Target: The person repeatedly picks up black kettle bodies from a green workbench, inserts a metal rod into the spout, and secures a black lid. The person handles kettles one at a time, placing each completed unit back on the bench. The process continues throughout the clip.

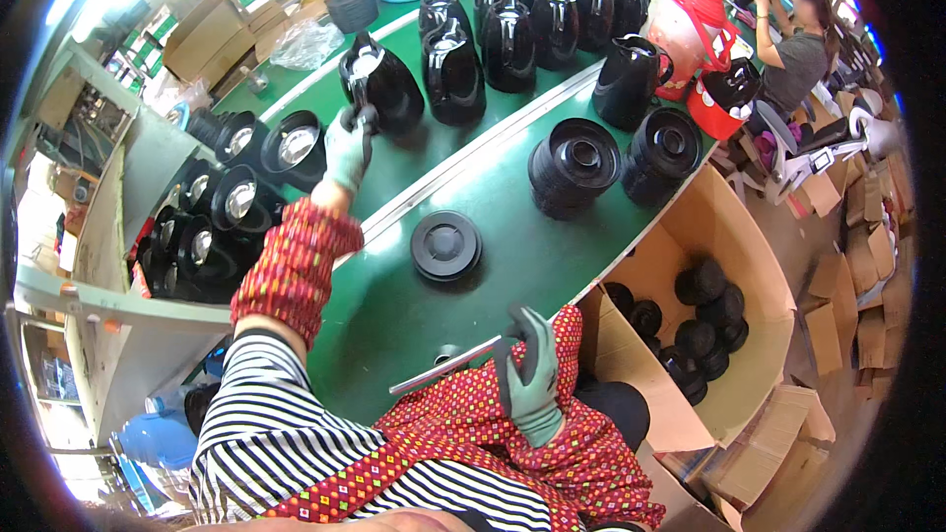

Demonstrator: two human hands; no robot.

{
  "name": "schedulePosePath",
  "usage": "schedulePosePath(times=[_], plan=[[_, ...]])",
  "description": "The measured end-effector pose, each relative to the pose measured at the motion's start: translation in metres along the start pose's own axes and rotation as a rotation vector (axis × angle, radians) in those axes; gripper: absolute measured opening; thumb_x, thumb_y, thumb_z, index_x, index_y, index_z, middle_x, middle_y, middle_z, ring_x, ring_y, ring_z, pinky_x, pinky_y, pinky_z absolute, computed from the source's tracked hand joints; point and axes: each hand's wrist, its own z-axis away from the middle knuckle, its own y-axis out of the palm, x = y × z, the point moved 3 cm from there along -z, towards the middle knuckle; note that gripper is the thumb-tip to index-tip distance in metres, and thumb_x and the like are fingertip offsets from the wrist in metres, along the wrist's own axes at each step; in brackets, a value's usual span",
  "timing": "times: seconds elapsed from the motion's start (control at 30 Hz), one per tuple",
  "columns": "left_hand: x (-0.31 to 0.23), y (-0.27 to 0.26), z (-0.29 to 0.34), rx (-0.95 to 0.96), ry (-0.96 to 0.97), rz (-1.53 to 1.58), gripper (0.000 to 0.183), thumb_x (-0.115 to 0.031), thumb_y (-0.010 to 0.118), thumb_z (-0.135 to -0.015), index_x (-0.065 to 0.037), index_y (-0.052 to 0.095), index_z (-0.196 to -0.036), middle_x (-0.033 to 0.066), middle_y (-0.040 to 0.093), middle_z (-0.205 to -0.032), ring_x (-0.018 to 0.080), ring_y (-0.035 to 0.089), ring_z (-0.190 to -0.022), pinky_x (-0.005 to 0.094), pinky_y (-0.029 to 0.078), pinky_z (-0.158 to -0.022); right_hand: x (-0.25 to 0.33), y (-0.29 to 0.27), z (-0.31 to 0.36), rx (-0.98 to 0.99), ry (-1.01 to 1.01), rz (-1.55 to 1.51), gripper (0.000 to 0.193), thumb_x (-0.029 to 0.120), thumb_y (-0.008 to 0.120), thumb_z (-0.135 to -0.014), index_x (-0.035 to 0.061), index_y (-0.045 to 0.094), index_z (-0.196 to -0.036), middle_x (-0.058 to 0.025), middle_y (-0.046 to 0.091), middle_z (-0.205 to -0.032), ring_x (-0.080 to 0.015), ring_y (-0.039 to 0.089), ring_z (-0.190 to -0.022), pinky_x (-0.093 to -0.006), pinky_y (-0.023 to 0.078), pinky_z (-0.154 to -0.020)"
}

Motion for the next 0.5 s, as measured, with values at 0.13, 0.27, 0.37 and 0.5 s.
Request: schedulePosePath(times=[0.13,0.27,0.37,0.5], plan=[[0.077,0.06,-0.088,-0.056,-0.108,-0.149,0.033,-0.033,0.072,-0.098,-0.002,0.075,-0.109,0.0217,0.076,-0.098,0.0372,0.073,-0.092,0.0448,0.054,-0.085,0.006,0.003,-0.01,0.062,0.027,0.026,0.049,0.003,0.071,-0.092,-0.0044,0.059,-0.139,-0.0194,0.062,-0.129,-0.0262,0.067,-0.099,-0.0378,0.054,-0.092],[0.086,0.091,-0.112,-0.016,-0.255,-0.077,0.044,-0.042,0.074,-0.096,-0.001,0.074,-0.113,0.0216,0.077,-0.107,0.0389,0.074,-0.102,0.0471,0.055,-0.094,0.0,0.0,-0.014,0.055,0.045,0.018,0.046,0.001,0.068,-0.093,-0.0043,0.061,-0.137,-0.0179,0.065,-0.124,-0.0255,0.067,-0.099,-0.0368,0.054,-0.093],[0.065,0.091,-0.085,-0.03,-0.225,-0.211,0.083,-0.053,0.077,-0.089,0.001,0.05,-0.147,0.0281,0.056,-0.145,0.0449,0.055,-0.133,0.0498,0.046,-0.112,-0.006,0.001,-0.014,0.033,0.116,-0.049,0.04,0.003,0.068,-0.093,-0.0031,0.065,-0.133,-0.0162,0.066,-0.12,-0.0245,0.067,-0.099,-0.0361,0.054,-0.091],[0.007,0.012,-0.012,-0.019,0.173,-0.314,0.093,-0.045,0.081,-0.088,-0.001,0.036,-0.157,0.027,0.04,-0.158,0.0446,0.045,-0.144,0.0479,0.043,-0.117,-0.003,0.001,-0.012,0.065,0.128,-0.052,0.036,0.006,0.064,-0.1,-0.0039,0.063,-0.135,-0.012,0.065,-0.119,-0.0188,0.065,-0.101,-0.0315,0.052,-0.093]])
